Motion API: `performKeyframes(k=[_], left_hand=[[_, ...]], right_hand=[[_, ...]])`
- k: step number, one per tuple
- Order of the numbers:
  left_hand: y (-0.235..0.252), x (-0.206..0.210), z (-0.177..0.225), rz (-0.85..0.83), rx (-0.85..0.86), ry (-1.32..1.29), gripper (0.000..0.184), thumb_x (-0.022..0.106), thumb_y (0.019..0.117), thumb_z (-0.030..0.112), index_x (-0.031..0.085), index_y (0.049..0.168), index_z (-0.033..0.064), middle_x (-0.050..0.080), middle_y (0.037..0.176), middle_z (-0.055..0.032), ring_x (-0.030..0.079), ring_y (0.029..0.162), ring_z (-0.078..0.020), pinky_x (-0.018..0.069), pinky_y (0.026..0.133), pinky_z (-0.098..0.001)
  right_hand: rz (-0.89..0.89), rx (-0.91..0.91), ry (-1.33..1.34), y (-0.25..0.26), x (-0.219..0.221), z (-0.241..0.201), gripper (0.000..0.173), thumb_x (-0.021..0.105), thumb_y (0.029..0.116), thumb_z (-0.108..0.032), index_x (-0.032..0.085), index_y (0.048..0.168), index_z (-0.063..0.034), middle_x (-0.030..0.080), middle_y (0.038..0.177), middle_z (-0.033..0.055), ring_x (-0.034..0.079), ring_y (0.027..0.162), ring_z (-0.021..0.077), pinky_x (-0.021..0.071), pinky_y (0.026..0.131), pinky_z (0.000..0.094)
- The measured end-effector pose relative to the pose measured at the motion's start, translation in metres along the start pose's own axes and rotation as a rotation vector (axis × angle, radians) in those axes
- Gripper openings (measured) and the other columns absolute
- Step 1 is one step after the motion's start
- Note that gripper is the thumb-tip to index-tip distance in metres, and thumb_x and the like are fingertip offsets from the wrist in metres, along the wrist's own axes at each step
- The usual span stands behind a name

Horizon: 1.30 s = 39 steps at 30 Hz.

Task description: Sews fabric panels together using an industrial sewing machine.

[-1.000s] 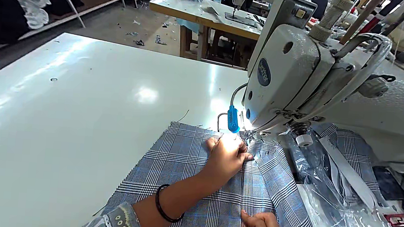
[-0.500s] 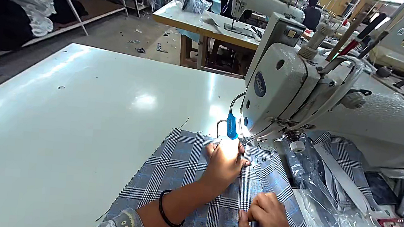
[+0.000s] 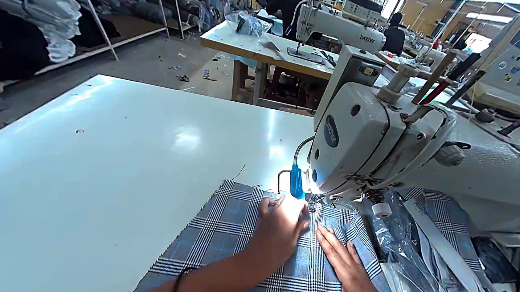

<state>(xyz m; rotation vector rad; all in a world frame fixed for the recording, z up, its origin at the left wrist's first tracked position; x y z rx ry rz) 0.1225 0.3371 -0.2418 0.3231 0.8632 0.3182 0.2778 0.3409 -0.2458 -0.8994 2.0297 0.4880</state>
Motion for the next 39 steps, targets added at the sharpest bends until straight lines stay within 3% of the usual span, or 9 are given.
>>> performKeyframes(k=[4, 6, 12, 17, 21, 27, 31, 35, 39], left_hand=[[-0.009, -0.001, -0.008, -0.172, 0.125, 0.151, 0.039, 0.044, 0.1056, 0.022, 0.067, 0.135, 0.0109, 0.063, 0.143, -0.0036, 0.053, 0.139, -0.0203, 0.0280, 0.118, -0.0632], [0.000, 0.002, -0.015, -0.220, 0.147, 0.143, 0.041, 0.043, 0.1049, 0.017, 0.063, 0.141, 0.0094, 0.060, 0.146, -0.0062, 0.049, 0.143, -0.0224, 0.0238, 0.120, -0.0631], [0.031, 0.003, -0.029, -0.162, 0.198, 0.101, 0.030, 0.052, 0.1017, 0.013, 0.073, 0.118, 0.0003, 0.069, 0.128, -0.0173, 0.059, 0.132, -0.0322, 0.0175, 0.119, -0.0693], [0.049, -0.005, -0.033, -0.204, 0.151, 0.097, 0.021, 0.056, 0.1003, 0.009, 0.074, 0.107, -0.0018, 0.071, 0.121, -0.0168, 0.063, 0.125, -0.0339, 0.0111, 0.115, -0.0756], [0.058, -0.007, -0.037, -0.275, 0.100, 0.116, 0.027, 0.054, 0.1026, 0.008, 0.071, 0.123, 0.0002, 0.066, 0.137, -0.0147, 0.053, 0.139, -0.0314, 0.0036, 0.115, -0.0762], [0.067, -0.007, -0.039, -0.279, 0.074, 0.128, 0.027, 0.050, 0.1046, 0.008, 0.069, 0.123, 0.0000, 0.065, 0.137, -0.0129, 0.053, 0.139, -0.0307, 0.0015, 0.112, -0.0791], [0.072, -0.005, -0.045, -0.288, 0.045, 0.199, 0.037, 0.046, 0.1065, 0.010, 0.061, 0.140, 0.0043, 0.056, 0.150, -0.0096, 0.041, 0.148, -0.0285, -0.0018, 0.113, -0.0785], [0.070, -0.014, -0.031, -0.046, 0.321, 0.108, 0.035, 0.065, 0.0850, -0.005, 0.067, 0.120, -0.0047, 0.068, 0.129, -0.0181, 0.060, 0.130, -0.0351, 0.0061, 0.114, -0.0770], [0.059, -0.011, -0.025, -0.092, 0.472, -0.135, 0.016, 0.064, 0.0838, 0.004, 0.073, 0.095, -0.0022, 0.074, 0.098, -0.0135, 0.069, 0.106, -0.0231, 0.0401, 0.112, -0.0413]], right_hand=[[-0.036, 0.052, -0.049, 0.008, -0.004, 0.007, 0.108, 0.068, 0.0784, -0.069, 0.040, 0.156, 0.0004, 0.034, 0.165, 0.0132, 0.027, 0.155, 0.0309, 0.0117, 0.120, 0.0705], [-0.072, 0.120, -0.057, 0.016, -0.005, 0.011, 0.108, 0.070, 0.0781, -0.068, 0.037, 0.157, -0.0019, 0.031, 0.167, 0.0102, 0.023, 0.156, 0.0280, 0.0079, 0.122, 0.0665], [-0.210, 0.259, -0.079, 0.045, -0.015, 0.020, 0.109, 0.073, 0.0809, -0.065, 0.027, 0.162, -0.0097, 0.021, 0.171, 0.0026, 0.012, 0.159, 0.0201, 0.0009, 0.127, 0.0534], [-0.248, 0.319, -0.011, 0.067, -0.020, 0.024, 0.101, 0.079, 0.0833, -0.053, 0.033, 0.160, -0.0068, 0.032, 0.165, 0.0137, 0.025, 0.155, 0.0249, 0.0078, 0.126, 0.0514], [-0.247, 0.355, 0.009, 0.079, -0.023, 0.027, 0.086, 0.082, 0.0836, -0.048, 0.047, 0.149, -0.0022, 0.047, 0.151, 0.0196, 0.043, 0.141, 0.0294, 0.0342, 0.116, 0.0480], [-0.251, 0.345, 0.026, 0.089, -0.024, 0.030, 0.071, 0.081, 0.0858, -0.044, 0.058, 0.136, 0.0008, 0.061, 0.131, 0.0201, 0.053, 0.128, 0.0276, 0.0385, 0.110, 0.0442], [-0.259, 0.408, 0.018, 0.095, -0.028, 0.029, 0.068, 0.080, 0.0870, -0.043, 0.060, 0.133, 0.0020, 0.064, 0.125, 0.0195, 0.058, 0.120, 0.0263, 0.0424, 0.105, 0.0435], [-0.253, 0.406, 0.037, 0.099, -0.029, 0.031, 0.072, 0.081, 0.0865, -0.040, 0.055, 0.140, 0.0002, 0.060, 0.136, 0.0193, 0.052, 0.130, 0.0250, 0.0381, 0.111, 0.0420], [-0.259, 0.410, 0.077, 0.101, -0.029, 0.030, 0.072, 0.082, 0.0866, -0.038, 0.054, 0.141, -0.0003, 0.060, 0.136, 0.0182, 0.053, 0.130, 0.0232, 0.0382, 0.111, 0.0404]])
Point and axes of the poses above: each hand's wrist, its own y-axis towards the middle knuckle, its own x-axis out of the palm, z = x × y, the point moved 7 cm from there along y, towards the middle knuckle
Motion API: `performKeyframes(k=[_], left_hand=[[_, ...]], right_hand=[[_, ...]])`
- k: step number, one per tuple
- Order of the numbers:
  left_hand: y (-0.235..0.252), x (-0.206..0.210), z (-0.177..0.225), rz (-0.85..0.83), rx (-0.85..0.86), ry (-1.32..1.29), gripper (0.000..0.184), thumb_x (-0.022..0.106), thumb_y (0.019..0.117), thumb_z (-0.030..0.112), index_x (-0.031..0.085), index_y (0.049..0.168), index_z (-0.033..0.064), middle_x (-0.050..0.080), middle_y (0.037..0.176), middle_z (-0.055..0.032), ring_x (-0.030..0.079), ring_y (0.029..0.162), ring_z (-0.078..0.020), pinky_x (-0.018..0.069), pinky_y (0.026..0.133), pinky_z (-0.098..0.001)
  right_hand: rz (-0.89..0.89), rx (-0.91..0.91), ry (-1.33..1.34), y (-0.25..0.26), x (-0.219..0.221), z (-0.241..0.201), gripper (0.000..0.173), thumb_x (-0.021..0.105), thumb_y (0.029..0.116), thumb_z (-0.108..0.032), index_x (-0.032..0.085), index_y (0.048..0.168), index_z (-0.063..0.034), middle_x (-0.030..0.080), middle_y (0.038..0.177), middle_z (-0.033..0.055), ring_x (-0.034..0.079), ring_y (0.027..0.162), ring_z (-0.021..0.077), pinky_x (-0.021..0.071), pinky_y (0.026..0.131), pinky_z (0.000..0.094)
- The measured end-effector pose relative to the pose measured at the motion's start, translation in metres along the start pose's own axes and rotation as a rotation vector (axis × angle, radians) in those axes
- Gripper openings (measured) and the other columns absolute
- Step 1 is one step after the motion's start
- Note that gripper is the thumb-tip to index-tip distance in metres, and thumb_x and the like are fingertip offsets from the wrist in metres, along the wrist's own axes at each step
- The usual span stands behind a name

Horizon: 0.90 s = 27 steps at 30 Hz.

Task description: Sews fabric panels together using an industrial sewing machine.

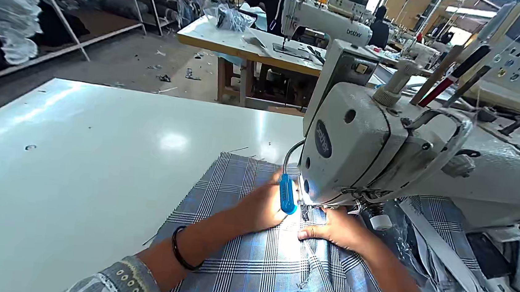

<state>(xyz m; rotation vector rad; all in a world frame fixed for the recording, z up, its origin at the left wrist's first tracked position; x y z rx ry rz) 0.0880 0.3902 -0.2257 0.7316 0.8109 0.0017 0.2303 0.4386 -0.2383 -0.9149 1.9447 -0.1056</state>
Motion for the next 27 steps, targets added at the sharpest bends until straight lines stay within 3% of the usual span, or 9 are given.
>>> performKeyframes(k=[2, 6, 8, 10, 11, 14, 18, 24, 27], left_hand=[[0.000, 0.003, -0.002, -0.081, -0.006, -0.087, 0.017, 0.060, 0.0861, 0.002, 0.075, 0.091, -0.0028, 0.074, 0.098, -0.0148, 0.067, 0.108, -0.0240, 0.0445, 0.105, -0.0374], [-0.002, 0.005, 0.000, -0.214, -0.107, -0.061, 0.024, 0.057, 0.0930, 0.002, 0.077, 0.105, -0.0030, 0.075, 0.108, -0.0153, 0.068, 0.114, -0.0255, 0.0216, 0.123, -0.0482], [-0.005, 0.006, 0.001, -0.238, -0.132, -0.015, 0.025, 0.056, 0.0956, 0.004, 0.077, 0.109, -0.0013, 0.075, 0.111, -0.0152, 0.067, 0.117, -0.0273, 0.0164, 0.123, -0.0558], [-0.007, 0.008, -0.001, -0.259, -0.157, 0.005, 0.027, 0.054, 0.0970, 0.007, 0.076, 0.111, -0.0001, 0.075, 0.113, -0.0151, 0.066, 0.119, -0.0276, 0.0122, 0.121, -0.0636], [-0.007, 0.008, -0.001, -0.264, -0.167, 0.006, 0.028, 0.054, 0.0974, 0.008, 0.076, 0.113, 0.0007, 0.074, 0.114, -0.0144, 0.066, 0.121, -0.0267, 0.0109, 0.120, -0.0655], [-0.007, 0.007, 0.000, -0.255, -0.175, 0.026, 0.026, 0.055, 0.0980, 0.010, 0.077, 0.109, 0.0003, 0.075, 0.112, -0.0144, 0.067, 0.118, -0.0264, 0.0128, 0.118, -0.0677], [-0.004, 0.003, 0.001, -0.193, -0.135, 0.051, 0.020, 0.059, 0.0945, 0.009, 0.076, 0.096, -0.0013, 0.075, 0.101, -0.0155, 0.070, 0.105, -0.0272, 0.0192, 0.114, -0.0696], [0.004, 0.002, -0.001, -0.251, -0.134, 0.107, 0.024, 0.063, 0.0928, 0.007, 0.074, 0.113, -0.0024, 0.072, 0.119, -0.0172, 0.062, 0.127, -0.0307, 0.0137, 0.116, -0.0694], [0.007, 0.004, -0.007, -0.280, -0.138, 0.135, 0.023, 0.066, 0.0906, 0.005, 0.074, 0.111, -0.0017, 0.072, 0.121, -0.0167, 0.060, 0.131, -0.0313, 0.0127, 0.116, -0.0716]], right_hand=[[-0.010, -0.001, 0.005, 0.000, 0.001, 0.001, 0.076, 0.080, 0.0874, -0.040, 0.051, 0.144, 0.0003, 0.057, 0.140, 0.0194, 0.050, 0.134, 0.0245, 0.0359, 0.114, 0.0413], [0.053, 0.033, -0.118, -0.012, 0.005, -0.002, 0.074, 0.071, 0.0930, -0.049, 0.052, 0.143, 0.0022, 0.056, 0.142, 0.0224, 0.049, 0.136, 0.0319, 0.0356, 0.114, 0.0490], [0.133, 0.036, -0.250, -0.028, 0.018, -0.007, 0.069, 0.054, 0.1027, -0.050, 0.047, 0.149, 0.0010, 0.047, 0.152, 0.0209, 0.038, 0.146, 0.0348, 0.0225, 0.120, 0.0568], [0.173, 0.023, -0.293, -0.041, 0.036, -0.004, 0.065, 0.036, 0.1096, -0.046, 0.030, 0.161, -0.0071, 0.030, 0.167, 0.0111, 0.018, 0.158, 0.0285, 0.0017, 0.124, 0.0616], [0.209, 0.003, -0.315, -0.045, 0.041, -0.001, 0.063, 0.030, 0.1104, -0.045, 0.027, 0.163, -0.0106, 0.026, 0.169, 0.0070, 0.014, 0.159, 0.0257, -0.0024, 0.124, 0.0619], [0.488, -0.152, -0.394, -0.049, 0.043, 0.008, 0.060, 0.026, 0.1088, -0.046, 0.047, 0.155, -0.0132, 0.047, 0.159, 0.0062, 0.037, 0.151, 0.0274, 0.0127, 0.122, 0.0669], [0.562, -0.199, -0.423, -0.045, 0.038, 0.008, 0.057, 0.027, 0.1084, -0.040, 0.057, 0.147, -0.0123, 0.057, 0.150, 0.0082, 0.048, 0.143, 0.0300, 0.0227, 0.118, 0.0674], [0.566, -0.213, -0.429, -0.035, 0.031, 0.011, 0.055, 0.030, 0.1089, -0.039, 0.066, 0.137, -0.0089, 0.064, 0.141, 0.0104, 0.054, 0.138, 0.0317, 0.0253, 0.117, 0.0651], [0.544, -0.211, -0.427, -0.030, 0.028, 0.009, 0.053, 0.032, 0.1091, -0.037, 0.070, 0.128, -0.0071, 0.068, 0.134, 0.0113, 0.058, 0.133, 0.0323, 0.0267, 0.117, 0.0635]])
Point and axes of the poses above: each hand's wrist, its own y-axis towards the middle knuckle, its own x-axis out of the palm, z = x × y, the point moved 7 cm from there along y, towards the middle knuckle
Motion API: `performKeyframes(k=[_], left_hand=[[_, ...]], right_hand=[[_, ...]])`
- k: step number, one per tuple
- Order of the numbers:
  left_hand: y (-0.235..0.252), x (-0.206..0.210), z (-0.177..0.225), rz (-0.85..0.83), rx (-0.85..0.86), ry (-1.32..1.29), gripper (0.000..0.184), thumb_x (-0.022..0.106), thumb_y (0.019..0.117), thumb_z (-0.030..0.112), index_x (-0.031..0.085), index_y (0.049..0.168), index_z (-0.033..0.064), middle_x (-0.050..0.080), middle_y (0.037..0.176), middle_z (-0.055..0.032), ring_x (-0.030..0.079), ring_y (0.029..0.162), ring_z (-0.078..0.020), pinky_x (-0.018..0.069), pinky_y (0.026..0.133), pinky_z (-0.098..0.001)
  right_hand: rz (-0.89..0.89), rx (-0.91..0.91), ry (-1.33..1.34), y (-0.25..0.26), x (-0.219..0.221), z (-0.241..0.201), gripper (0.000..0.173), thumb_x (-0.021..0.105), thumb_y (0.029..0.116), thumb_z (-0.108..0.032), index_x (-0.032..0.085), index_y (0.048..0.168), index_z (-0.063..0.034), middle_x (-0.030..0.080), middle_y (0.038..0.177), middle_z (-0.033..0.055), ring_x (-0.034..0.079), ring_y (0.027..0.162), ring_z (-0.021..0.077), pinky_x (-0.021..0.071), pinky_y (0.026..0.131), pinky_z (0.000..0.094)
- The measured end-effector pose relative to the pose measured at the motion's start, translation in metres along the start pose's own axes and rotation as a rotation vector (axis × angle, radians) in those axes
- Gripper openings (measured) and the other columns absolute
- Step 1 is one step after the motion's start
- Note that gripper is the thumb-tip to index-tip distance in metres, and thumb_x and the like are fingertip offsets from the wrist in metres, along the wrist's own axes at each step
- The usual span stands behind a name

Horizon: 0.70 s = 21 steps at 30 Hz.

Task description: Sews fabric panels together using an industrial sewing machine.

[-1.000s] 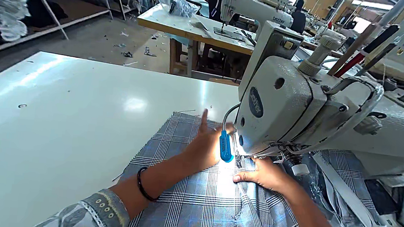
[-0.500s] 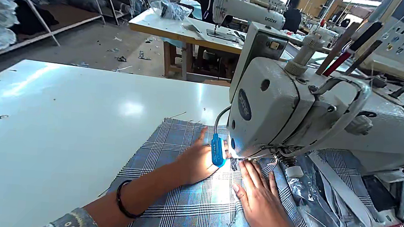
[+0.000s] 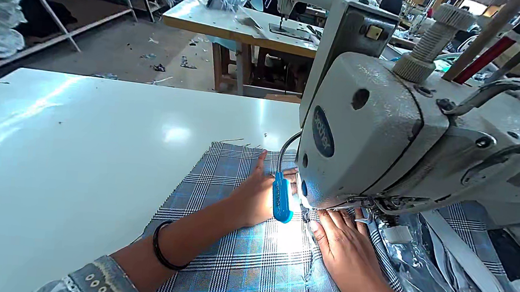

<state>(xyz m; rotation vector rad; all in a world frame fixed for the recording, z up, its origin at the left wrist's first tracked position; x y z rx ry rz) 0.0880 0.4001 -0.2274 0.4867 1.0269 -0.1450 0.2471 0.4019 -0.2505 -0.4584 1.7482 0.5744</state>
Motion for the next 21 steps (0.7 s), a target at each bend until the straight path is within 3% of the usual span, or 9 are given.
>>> performKeyframes(k=[7, 12, 16, 18, 21], left_hand=[[0.004, 0.001, -0.003, -0.113, -0.084, 0.006, 0.024, 0.067, 0.0931, 0.005, 0.074, 0.116, 0.0015, 0.070, 0.127, -0.0150, 0.055, 0.136, -0.0287, 0.0062, 0.118, -0.0693], [0.005, -0.001, -0.001, -0.113, -0.081, 0.018, 0.022, 0.068, 0.0928, 0.003, 0.075, 0.114, 0.0044, 0.071, 0.125, -0.0117, 0.057, 0.135, -0.0266, 0.0090, 0.118, -0.0697], [0.005, 0.001, -0.003, -0.130, -0.103, 0.010, 0.023, 0.068, 0.0915, 0.003, 0.075, 0.114, 0.0042, 0.071, 0.126, -0.0116, 0.057, 0.134, -0.0269, 0.0078, 0.118, -0.0704], [0.006, 0.012, -0.013, -0.232, -0.152, 0.043, 0.033, 0.068, 0.0939, 0.008, 0.072, 0.126, 0.0121, 0.065, 0.139, -0.0033, 0.047, 0.144, -0.0195, 0.0009, 0.119, -0.0702], [0.008, 0.041, -0.051, -0.031, 0.065, 0.139, 0.039, 0.069, 0.0860, 0.022, 0.072, 0.125, 0.0242, 0.064, 0.140, 0.0065, 0.047, 0.143, -0.0136, 0.0025, 0.115, -0.0786]], right_hand=[[-0.064, 0.013, -0.008, 0.004, 0.001, 0.002, 0.053, 0.031, 0.1094, -0.038, 0.071, 0.126, -0.0076, 0.070, 0.131, 0.0109, 0.059, 0.132, 0.0319, 0.0278, 0.116, 0.0619], [-0.103, 0.024, 0.021, 0.005, 0.001, 0.002, 0.052, 0.031, 0.1100, -0.036, 0.069, 0.128, -0.0059, 0.069, 0.130, 0.0111, 0.058, 0.132, 0.0292, 0.0205, 0.120, 0.0618], [-0.067, 0.015, 0.027, 0.004, 0.002, 0.002, 0.053, 0.030, 0.1100, -0.037, 0.070, 0.124, -0.0059, 0.071, 0.126, 0.0113, 0.061, 0.129, 0.0290, 0.0215, 0.120, 0.0616], [-0.033, -0.005, 0.026, 0.004, 0.002, 0.003, 0.053, 0.030, 0.1096, -0.037, 0.072, 0.121, -0.0069, 0.073, 0.121, 0.0114, 0.063, 0.125, 0.0297, 0.0264, 0.117, 0.0620], [0.025, -0.009, 0.023, 0.009, 0.004, 0.007, 0.053, 0.032, 0.1088, -0.040, 0.075, 0.112, -0.0084, 0.075, 0.110, 0.0108, 0.068, 0.116, 0.0291, 0.0396, 0.109, 0.0578]])
Point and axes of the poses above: each hand's wrist, its own y-axis towards the middle knuckle, its own x-axis out of the palm, z = x × y, the point moved 7 cm from there along y, towards the middle knuckle
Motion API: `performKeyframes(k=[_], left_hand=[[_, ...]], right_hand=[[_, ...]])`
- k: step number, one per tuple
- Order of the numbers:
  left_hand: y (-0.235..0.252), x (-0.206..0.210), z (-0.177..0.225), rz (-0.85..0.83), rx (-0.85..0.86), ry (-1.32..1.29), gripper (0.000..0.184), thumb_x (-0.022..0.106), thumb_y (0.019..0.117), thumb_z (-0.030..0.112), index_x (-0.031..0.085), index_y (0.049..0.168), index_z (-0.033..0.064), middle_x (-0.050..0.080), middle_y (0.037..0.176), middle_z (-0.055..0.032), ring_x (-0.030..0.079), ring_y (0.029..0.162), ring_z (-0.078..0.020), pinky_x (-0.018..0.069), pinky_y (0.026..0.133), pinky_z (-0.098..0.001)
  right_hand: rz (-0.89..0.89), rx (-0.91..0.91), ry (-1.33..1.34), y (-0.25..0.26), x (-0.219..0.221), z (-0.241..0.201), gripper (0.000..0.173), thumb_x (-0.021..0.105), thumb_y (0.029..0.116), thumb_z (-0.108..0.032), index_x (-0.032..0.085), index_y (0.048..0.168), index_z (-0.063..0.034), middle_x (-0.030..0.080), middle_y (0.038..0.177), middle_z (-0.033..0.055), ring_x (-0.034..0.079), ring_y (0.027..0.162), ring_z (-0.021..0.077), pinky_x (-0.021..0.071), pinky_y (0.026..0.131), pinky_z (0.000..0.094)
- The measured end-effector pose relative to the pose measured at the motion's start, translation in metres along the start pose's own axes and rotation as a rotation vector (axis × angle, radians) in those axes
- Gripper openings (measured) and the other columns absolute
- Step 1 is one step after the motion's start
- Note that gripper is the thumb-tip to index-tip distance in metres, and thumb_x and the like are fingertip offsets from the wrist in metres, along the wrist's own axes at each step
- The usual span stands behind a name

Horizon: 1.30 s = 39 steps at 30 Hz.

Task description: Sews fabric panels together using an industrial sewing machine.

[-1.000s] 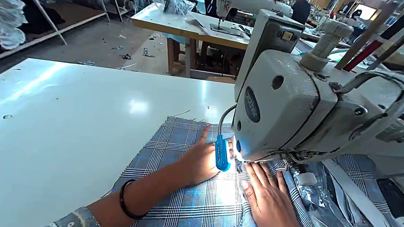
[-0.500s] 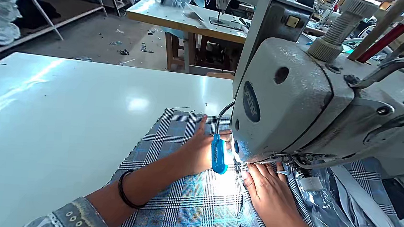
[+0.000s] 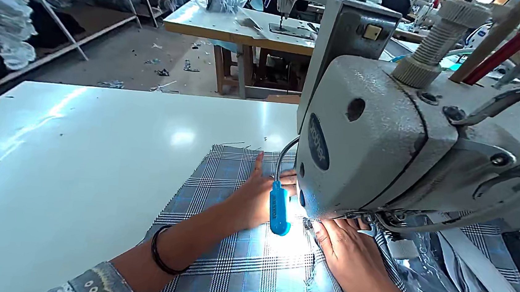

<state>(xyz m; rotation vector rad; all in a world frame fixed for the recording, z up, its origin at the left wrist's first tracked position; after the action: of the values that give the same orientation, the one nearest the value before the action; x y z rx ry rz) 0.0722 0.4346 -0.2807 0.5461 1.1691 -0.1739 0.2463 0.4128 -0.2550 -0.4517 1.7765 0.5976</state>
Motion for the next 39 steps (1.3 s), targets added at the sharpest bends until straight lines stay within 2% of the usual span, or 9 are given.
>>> performKeyframes(k=[3, 11, 19, 22, 24, 27, 29, 33, 39], left_hand=[[0.002, 0.012, -0.014, 0.076, 0.049, -0.008, 0.033, 0.072, 0.0822, 0.024, 0.072, 0.115, 0.0266, 0.065, 0.136, 0.0076, 0.048, 0.142, -0.0139, 0.0029, 0.113, -0.0813], [-0.005, 0.004, -0.007, 0.009, 0.008, -0.002, 0.035, 0.060, 0.0939, 0.022, 0.070, 0.127, 0.0294, 0.059, 0.144, 0.0116, 0.040, 0.147, -0.0113, 0.0014, 0.115, -0.0787], [-0.012, 0.023, -0.026, 0.094, 0.056, -0.018, 0.030, 0.048, 0.1008, 0.033, 0.069, 0.122, 0.0307, 0.058, 0.144, 0.0139, 0.036, 0.149, -0.0089, -0.0037, 0.115, -0.0784], [-0.010, 0.003, -0.008, 0.110, 0.076, -0.019, 0.022, 0.052, 0.0952, 0.023, 0.072, 0.104, 0.0207, 0.068, 0.126, 0.0063, 0.048, 0.141, -0.0156, 0.0013, 0.113, -0.0804], [-0.004, -0.026, 0.018, 0.032, 0.019, -0.020, 0.020, 0.058, 0.0897, 0.010, 0.075, 0.099, 0.0109, 0.073, 0.119, -0.0014, 0.057, 0.134, -0.0219, 0.0073, 0.110, -0.0813], [-0.004, -0.035, 0.029, 0.044, 0.006, 0.002, 0.017, 0.059, 0.0899, 0.007, 0.076, 0.095, 0.0055, 0.074, 0.111, -0.0074, 0.061, 0.128, -0.0271, 0.0119, 0.107, -0.0820], [-0.005, -0.035, 0.031, 0.084, -0.010, 0.006, 0.020, 0.056, 0.0937, 0.011, 0.074, 0.095, 0.0049, 0.073, 0.108, -0.0089, 0.062, 0.124, -0.0271, 0.0144, 0.107, -0.0811], [-0.005, -0.035, 0.031, 0.138, -0.022, -0.025, 0.025, 0.054, 0.0962, 0.015, 0.074, 0.100, 0.0000, 0.073, 0.113, -0.0145, 0.061, 0.129, -0.0312, 0.0122, 0.108, -0.0820], [-0.004, -0.037, 0.032, 0.197, 0.000, -0.050, 0.029, 0.052, 0.0972, 0.016, 0.074, 0.108, -0.0004, 0.073, 0.116, -0.0151, 0.062, 0.127, -0.0329, 0.0170, 0.105, -0.0824]], right_hand=[[-0.130, 0.056, 0.024, 0.005, 0.001, 0.004, 0.049, 0.035, 0.1085, -0.037, 0.074, 0.113, -0.0078, 0.074, 0.112, 0.0110, 0.065, 0.120, 0.0267, 0.0349, 0.114, 0.0528], [0.038, -0.026, -0.019, -0.001, 0.000, 0.001, 0.047, 0.037, 0.1068, -0.038, 0.076, 0.106, -0.0125, 0.077, 0.100, 0.0068, 0.072, 0.106, 0.0247, 0.0479, 0.102, 0.0529], [0.016, -0.009, 0.057, -0.001, 0.000, 0.003, 0.047, 0.038, 0.1074, -0.041, 0.076, 0.111, -0.0133, 0.076, 0.107, 0.0052, 0.069, 0.114, 0.0233, 0.0382, 0.112, 0.0591], [-0.018, -0.001, 0.083, 0.000, 0.001, 0.007, 0.047, 0.039, 0.1073, -0.044, 0.075, 0.115, -0.0141, 0.075, 0.114, 0.0043, 0.065, 0.122, 0.0225, 0.0354, 0.116, 0.0551], [-0.031, -0.022, 0.094, 0.002, 0.001, 0.009, 0.048, 0.039, 0.1071, -0.044, 0.075, 0.116, -0.0136, 0.074, 0.116, 0.0043, 0.064, 0.123, 0.0221, 0.0354, 0.116, 0.0534], [-0.078, -0.036, 0.108, 0.005, 0.001, 0.013, 0.050, 0.036, 0.1078, -0.045, 0.073, 0.120, -0.0142, 0.072, 0.122, 0.0039, 0.060, 0.129, 0.0204, 0.0288, 0.121, 0.0537], [-0.078, -0.055, 0.105, 0.006, 0.000, 0.014, 0.050, 0.036, 0.1084, -0.044, 0.073, 0.121, -0.0132, 0.071, 0.125, 0.0053, 0.058, 0.132, 0.0220, 0.0241, 0.123, 0.0570], [-0.009, -0.126, 0.091, 0.009, -0.004, 0.013, 0.047, 0.039, 0.1088, -0.040, 0.074, 0.118, -0.0099, 0.072, 0.123, 0.0088, 0.060, 0.130, 0.0281, 0.0258, 0.119, 0.0622], [-0.014, -0.155, 0.119, 0.011, -0.006, 0.013, 0.045, 0.042, 0.1086, -0.036, 0.074, 0.116, -0.0053, 0.071, 0.124, 0.0115, 0.059, 0.131, 0.0302, 0.0222, 0.120, 0.0646]])
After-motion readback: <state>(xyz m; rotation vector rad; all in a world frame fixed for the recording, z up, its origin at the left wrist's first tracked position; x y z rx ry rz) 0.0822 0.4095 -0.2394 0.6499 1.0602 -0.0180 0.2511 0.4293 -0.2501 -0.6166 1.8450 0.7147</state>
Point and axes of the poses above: each hand's wrist, its own y-axis towards the middle knuckle, its own x-axis out of the palm, z = x × y, the point moved 7 cm from there along y, towards the middle knuckle
